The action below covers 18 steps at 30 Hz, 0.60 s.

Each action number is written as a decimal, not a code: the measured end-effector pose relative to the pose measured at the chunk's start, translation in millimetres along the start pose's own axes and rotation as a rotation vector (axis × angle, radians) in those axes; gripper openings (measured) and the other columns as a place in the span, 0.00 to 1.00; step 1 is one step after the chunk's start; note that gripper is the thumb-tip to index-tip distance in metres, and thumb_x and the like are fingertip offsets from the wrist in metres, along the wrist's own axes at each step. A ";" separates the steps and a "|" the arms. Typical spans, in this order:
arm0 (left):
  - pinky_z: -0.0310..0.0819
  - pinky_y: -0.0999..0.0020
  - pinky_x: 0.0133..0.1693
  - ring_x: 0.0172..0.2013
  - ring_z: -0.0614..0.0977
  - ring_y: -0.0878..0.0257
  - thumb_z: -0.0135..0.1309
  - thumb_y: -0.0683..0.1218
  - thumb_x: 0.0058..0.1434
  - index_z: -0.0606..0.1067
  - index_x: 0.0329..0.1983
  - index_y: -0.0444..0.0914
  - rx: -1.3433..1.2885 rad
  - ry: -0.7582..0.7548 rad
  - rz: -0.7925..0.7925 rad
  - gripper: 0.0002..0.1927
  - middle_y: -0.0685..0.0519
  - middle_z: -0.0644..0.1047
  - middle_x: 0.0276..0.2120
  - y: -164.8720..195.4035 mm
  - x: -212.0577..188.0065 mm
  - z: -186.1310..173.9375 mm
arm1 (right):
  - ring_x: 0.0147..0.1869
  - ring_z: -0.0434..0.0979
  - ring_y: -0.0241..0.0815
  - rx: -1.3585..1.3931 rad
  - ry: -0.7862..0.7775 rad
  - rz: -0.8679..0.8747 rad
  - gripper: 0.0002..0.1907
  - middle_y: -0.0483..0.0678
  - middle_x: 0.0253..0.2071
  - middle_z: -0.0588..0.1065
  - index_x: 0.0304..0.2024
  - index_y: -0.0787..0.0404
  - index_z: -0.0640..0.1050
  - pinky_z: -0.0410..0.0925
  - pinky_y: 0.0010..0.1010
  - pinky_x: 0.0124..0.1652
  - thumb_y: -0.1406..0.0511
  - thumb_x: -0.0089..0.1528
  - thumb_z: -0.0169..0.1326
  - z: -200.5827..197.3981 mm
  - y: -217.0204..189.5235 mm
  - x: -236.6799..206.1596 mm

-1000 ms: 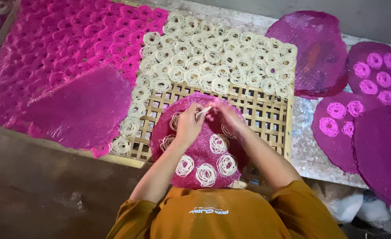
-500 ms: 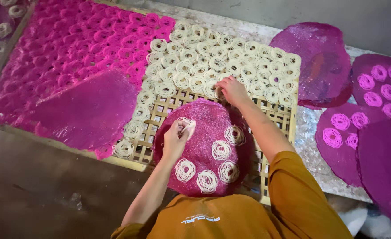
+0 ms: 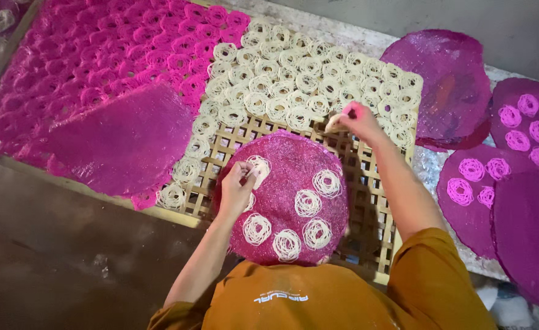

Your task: The person repeatedly picks up small white coiled items from a wooden lattice tray and places them onto a pink glittery circular mat. They continue this process, filling the mat with the coils and occasionally moving the mat to a different tray.

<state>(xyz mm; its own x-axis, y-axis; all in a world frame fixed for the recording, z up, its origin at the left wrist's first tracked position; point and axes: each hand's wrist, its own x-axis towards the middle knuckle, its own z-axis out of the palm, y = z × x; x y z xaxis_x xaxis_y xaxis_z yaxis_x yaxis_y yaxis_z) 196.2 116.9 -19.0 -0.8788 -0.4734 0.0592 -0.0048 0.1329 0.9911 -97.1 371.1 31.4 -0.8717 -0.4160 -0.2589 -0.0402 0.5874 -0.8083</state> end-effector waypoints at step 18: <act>0.73 0.73 0.39 0.35 0.78 0.70 0.58 0.37 0.63 0.74 0.43 0.33 0.050 -0.016 -0.039 0.07 0.53 0.79 0.34 4.7 -5.3 -0.6 | 0.42 0.79 0.56 -0.610 0.409 -0.486 0.13 0.58 0.40 0.79 0.44 0.63 0.80 0.72 0.42 0.40 0.67 0.56 0.62 62.5 -6.7 3.5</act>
<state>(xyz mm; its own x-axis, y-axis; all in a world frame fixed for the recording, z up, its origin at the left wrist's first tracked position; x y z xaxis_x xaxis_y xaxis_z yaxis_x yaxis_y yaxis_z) 201.1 119.5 -14.6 -0.8852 -0.4649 0.0181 -0.0629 0.1582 0.9854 -69.4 322.3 2.8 -0.7921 -0.5038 0.3446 -0.6042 0.7272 -0.3258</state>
